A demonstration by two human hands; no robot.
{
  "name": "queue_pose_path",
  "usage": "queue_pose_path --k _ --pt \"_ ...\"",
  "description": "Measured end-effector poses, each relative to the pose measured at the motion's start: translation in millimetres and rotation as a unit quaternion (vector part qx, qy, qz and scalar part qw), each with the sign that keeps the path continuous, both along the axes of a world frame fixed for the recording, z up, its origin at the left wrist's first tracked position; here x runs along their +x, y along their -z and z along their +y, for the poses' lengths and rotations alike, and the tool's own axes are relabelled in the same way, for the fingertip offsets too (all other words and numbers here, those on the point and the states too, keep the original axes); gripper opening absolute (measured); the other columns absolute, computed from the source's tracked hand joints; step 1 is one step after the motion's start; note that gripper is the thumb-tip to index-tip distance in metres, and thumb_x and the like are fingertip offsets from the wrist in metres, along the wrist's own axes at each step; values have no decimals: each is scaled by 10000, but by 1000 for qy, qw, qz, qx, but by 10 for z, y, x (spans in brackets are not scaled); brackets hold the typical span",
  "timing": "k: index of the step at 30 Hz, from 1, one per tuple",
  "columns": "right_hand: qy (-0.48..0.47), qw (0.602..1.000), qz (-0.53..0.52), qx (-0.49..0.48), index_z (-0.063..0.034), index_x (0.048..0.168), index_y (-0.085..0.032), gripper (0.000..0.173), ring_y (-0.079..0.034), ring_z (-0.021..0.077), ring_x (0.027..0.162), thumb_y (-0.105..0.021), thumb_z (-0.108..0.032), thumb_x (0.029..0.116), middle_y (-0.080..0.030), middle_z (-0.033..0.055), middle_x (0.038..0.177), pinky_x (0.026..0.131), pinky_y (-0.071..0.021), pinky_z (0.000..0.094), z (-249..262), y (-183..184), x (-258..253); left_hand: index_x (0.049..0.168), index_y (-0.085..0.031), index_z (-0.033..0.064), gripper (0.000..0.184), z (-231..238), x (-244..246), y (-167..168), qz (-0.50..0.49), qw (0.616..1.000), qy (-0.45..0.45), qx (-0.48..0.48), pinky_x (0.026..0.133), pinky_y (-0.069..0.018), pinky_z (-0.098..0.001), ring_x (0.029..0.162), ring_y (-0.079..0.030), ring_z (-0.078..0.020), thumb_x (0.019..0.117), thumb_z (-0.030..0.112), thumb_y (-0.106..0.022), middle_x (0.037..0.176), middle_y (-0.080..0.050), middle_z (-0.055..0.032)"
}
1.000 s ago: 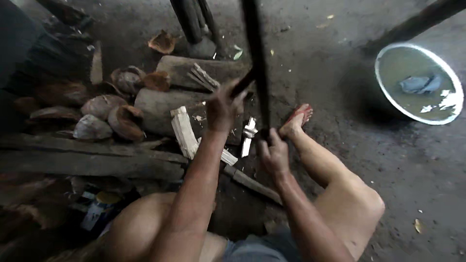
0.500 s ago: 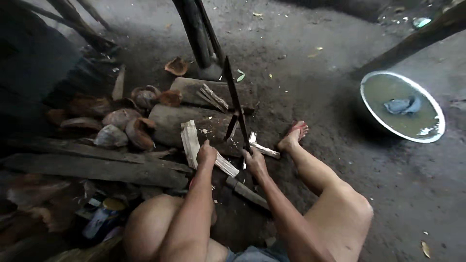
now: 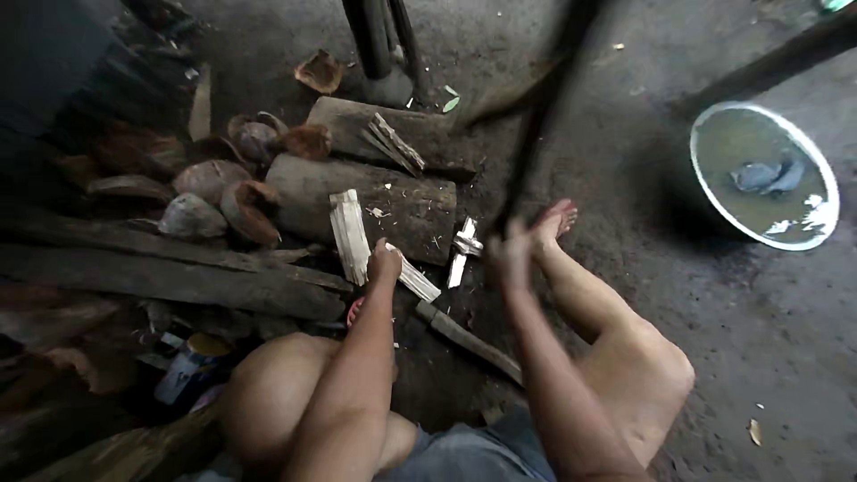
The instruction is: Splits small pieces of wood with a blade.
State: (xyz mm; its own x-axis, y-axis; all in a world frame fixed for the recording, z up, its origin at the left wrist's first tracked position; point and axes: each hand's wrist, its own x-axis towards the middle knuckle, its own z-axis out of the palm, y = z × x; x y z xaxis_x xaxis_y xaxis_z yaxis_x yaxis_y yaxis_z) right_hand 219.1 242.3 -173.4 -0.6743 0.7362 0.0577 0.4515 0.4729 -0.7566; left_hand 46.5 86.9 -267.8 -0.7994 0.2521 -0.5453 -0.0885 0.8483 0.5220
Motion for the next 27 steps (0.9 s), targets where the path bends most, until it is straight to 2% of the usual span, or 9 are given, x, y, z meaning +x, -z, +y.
queue_pose_path --k 2,6,10,13,18,21,23,25,27 --pt "8 970 -203 -136 -47 1232 -655 375 -701 340 909 -534 -342 1035 -709 190 1018 825 -556 573 -198 770 -67 1541 -452 122 492 54 79 -77 2 1000 -15 8 1033 -499 -611 1235 -632 -410 1057 200 -487 1348 -636 -238" --pt "-11 939 -280 -197 -85 1254 -658 408 -701 326 1026 -474 -389 1055 -716 167 1092 899 -544 564 -281 991 -157 1561 -422 139 485 131 75 -101 14 1000 -20 19 1023 -504 -600 1222 -634 -415 1076 156 -421 1334 -640 -243" --pt "6 963 -190 -188 -107 1106 -698 381 -687 259 809 -502 -426 1034 -696 102 873 767 -554 519 -248 721 -99 1556 -423 111 478 141 66 33 16 999 -17 29 1063 -481 -586 1256 -617 -403 1080 159 -414 1354 -632 -238" --pt "17 993 -30 -115 -91 1070 -698 290 -629 183 610 -548 -337 1031 -640 47 703 619 -554 433 -331 342 6 1545 -429 89 470 121 56 40 6 998 -48 43 1065 -474 -602 1261 -607 -425 1081 162 -423 1370 -607 -269" --pt "45 985 167 -19 -40 1069 -649 231 -601 121 533 -562 -254 1045 -619 17 678 502 -558 344 -427 -34 62 1565 -398 127 501 62 53 165 5 995 -87 41 1004 -492 -651 1207 -629 -452 1070 186 -450 1337 -629 -264" --pt "49 998 -29 -30 -9 1084 -672 263 -682 216 679 -577 -247 1028 -685 105 770 676 -587 427 -391 360 46 1575 -375 100 510 57 38 214 2 997 -74 36 1036 -490 -612 1228 -623 -436 1078 182 -451 1356 -617 -266" --pt "-12 953 -252 -165 -52 1259 -649 376 -708 306 997 -522 -335 1047 -721 166 1070 906 -557 525 -311 978 -25 1581 -365 111 510 60 72 289 2 997 -65 42 1014 -510 -604 1194 -643 -424 1082 187 -443 1325 -635 -259" --pt "-37 934 -261 -241 -18 1392 -589 443 -636 325 1224 -524 -306 1063 -656 211 1312 1068 -492 520 -286 1541 19 1595 -341 127 504 161 93 235 -3 997 -53 54 1018 -516 -583 1191 -651 -402 1098 183 -404 1332 -635 -248" --pt "95 920 -175 -339 -20 1382 -599 443 -613 307 1250 -469 -326 1090 -635 210 1348 1073 -488 501 -464 1742 13 1595 -344 138 497 225 61 165 -3 996 -60 72 1012 -527 -560 1179 -660 -376 1103 180 -399 1325 -645 -225"
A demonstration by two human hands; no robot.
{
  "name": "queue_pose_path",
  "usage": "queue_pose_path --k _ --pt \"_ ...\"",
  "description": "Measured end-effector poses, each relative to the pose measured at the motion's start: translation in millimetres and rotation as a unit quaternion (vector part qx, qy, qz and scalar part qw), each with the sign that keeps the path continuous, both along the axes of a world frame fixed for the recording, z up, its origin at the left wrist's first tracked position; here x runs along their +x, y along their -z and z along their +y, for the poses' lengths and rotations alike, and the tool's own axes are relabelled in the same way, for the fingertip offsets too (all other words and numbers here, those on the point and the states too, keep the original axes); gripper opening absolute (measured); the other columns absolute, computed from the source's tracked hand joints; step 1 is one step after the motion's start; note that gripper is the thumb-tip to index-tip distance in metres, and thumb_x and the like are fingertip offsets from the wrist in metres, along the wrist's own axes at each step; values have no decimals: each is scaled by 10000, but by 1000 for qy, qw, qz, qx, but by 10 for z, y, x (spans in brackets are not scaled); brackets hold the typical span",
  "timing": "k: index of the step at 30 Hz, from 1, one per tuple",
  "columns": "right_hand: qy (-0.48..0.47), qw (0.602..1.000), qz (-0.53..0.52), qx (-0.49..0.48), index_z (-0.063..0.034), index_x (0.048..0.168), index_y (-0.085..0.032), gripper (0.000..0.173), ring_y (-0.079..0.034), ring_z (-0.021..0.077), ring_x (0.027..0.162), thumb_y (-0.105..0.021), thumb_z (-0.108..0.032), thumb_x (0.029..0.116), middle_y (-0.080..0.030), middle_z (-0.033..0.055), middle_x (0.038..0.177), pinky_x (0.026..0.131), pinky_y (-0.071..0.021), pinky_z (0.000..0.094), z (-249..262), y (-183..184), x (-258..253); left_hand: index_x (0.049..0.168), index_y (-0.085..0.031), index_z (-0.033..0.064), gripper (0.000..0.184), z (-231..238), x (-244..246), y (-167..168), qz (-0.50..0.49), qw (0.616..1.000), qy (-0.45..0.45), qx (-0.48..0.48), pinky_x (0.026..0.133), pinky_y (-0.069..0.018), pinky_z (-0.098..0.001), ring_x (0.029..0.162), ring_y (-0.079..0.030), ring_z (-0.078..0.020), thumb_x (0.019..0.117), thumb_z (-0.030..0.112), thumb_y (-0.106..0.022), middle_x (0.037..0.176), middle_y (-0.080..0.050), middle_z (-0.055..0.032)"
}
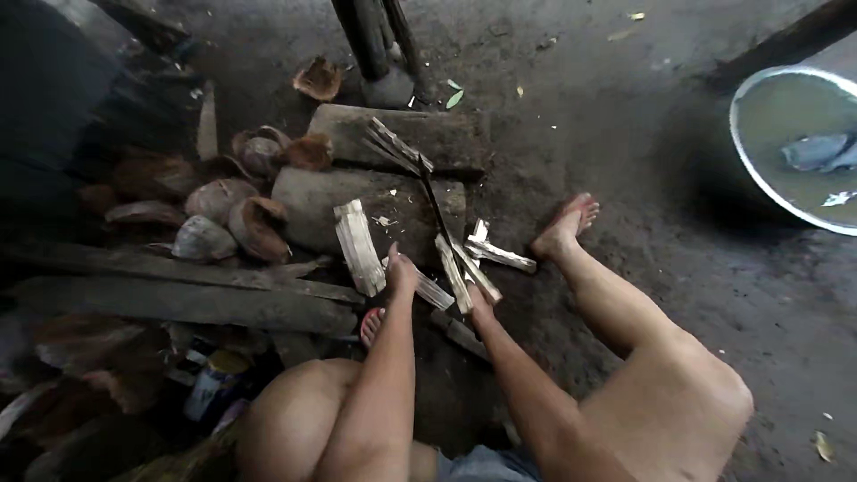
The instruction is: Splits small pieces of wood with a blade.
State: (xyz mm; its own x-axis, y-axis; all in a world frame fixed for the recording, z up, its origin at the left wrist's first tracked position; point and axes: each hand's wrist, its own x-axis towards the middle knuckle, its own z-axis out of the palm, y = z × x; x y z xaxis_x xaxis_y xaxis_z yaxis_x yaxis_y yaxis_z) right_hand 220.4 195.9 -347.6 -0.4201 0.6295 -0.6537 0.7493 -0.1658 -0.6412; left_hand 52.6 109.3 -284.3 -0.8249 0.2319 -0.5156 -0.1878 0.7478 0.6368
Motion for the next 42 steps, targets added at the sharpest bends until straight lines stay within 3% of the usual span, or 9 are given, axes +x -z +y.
queue_pose_path --k 4,8,10,14,17,22,26,32,42 --pt "126 991 14 -40 -56 1353 -637 433 -640 243 1212 -506 -363 1078 -667 159 1314 1049 -513 451 -143 -19 48 1566 -403 195 495 -9 32 122 -90 994 -38 46 896 -542 -613 1140 -640 -414 1075 222 -452 1360 -602 -243" --pt "145 986 56 -67 -27 1383 -599 443 -652 244 1196 -534 -339 1076 -657 181 1320 1039 -530 438 -139 -68 84 1576 -358 146 752 10 202 209 -257 961 -71 69 998 -477 -682 1322 -526 -456 1020 637 -486 1494 -484 -263" --pt "110 991 46 -56 -22 1405 -580 458 -632 251 1240 -509 -341 1084 -640 181 1357 1075 -509 442 -171 -21 48 1583 -358 148 818 86 349 255 -290 954 -28 76 1016 -481 -649 1322 -541 -421 984 683 -513 1490 -510 -235" --pt "-79 997 21 -18 -45 1455 -540 450 -618 255 1250 -470 -301 1092 -627 179 1376 1088 -486 453 -137 -11 -82 1608 -284 115 929 139 452 277 -285 950 33 119 1025 -526 -557 1287 -577 -378 878 289 -832 1458 -526 -251" --pt "-114 986 8 -124 -56 1349 -555 401 -590 179 706 -504 -347 1079 -613 99 915 654 -529 377 96 -300 -95 1590 -335 133 825 -44 278 285 -306 943 29 130 845 -585 -442 1008 -676 -287 875 53 -739 1246 -639 -204" --pt "-53 966 57 -245 -64 1113 -592 323 -515 98 484 -562 -380 1057 -553 2 672 480 -488 257 569 -530 95 1578 -391 232 812 -349 45 296 -247 964 85 43 765 -562 -410 921 -652 -256 864 -4 -695 1254 -628 -187" --pt "-68 988 55 -128 -70 1119 -644 384 -550 130 526 -577 -439 1038 -586 37 714 519 -516 314 472 -525 298 1547 -434 123 756 -343 168 347 -200 975 94 28 819 -573 -444 969 -670 -284 849 43 -714 1268 -640 -205" --pt "-67 987 -64 133 -83 1271 -687 480 -709 340 990 -554 -478 1032 -732 175 1087 898 -547 604 295 -452 820 1506 -473 132 691 -192 408 436 -171 981 90 15 983 -537 -569 1175 -649 -365 880 186 -761 1317 -638 -226" --pt "-52 952 -291 84 85 1436 -494 478 -541 437 1347 -423 -270 1124 -564 318 1412 1119 -404 531 69 -1952 145 1485 -510 93 639 -137 479 592 -143 984 79 76 1106 -475 -533 1356 -538 -346 887 136 -731 1471 -531 -221"
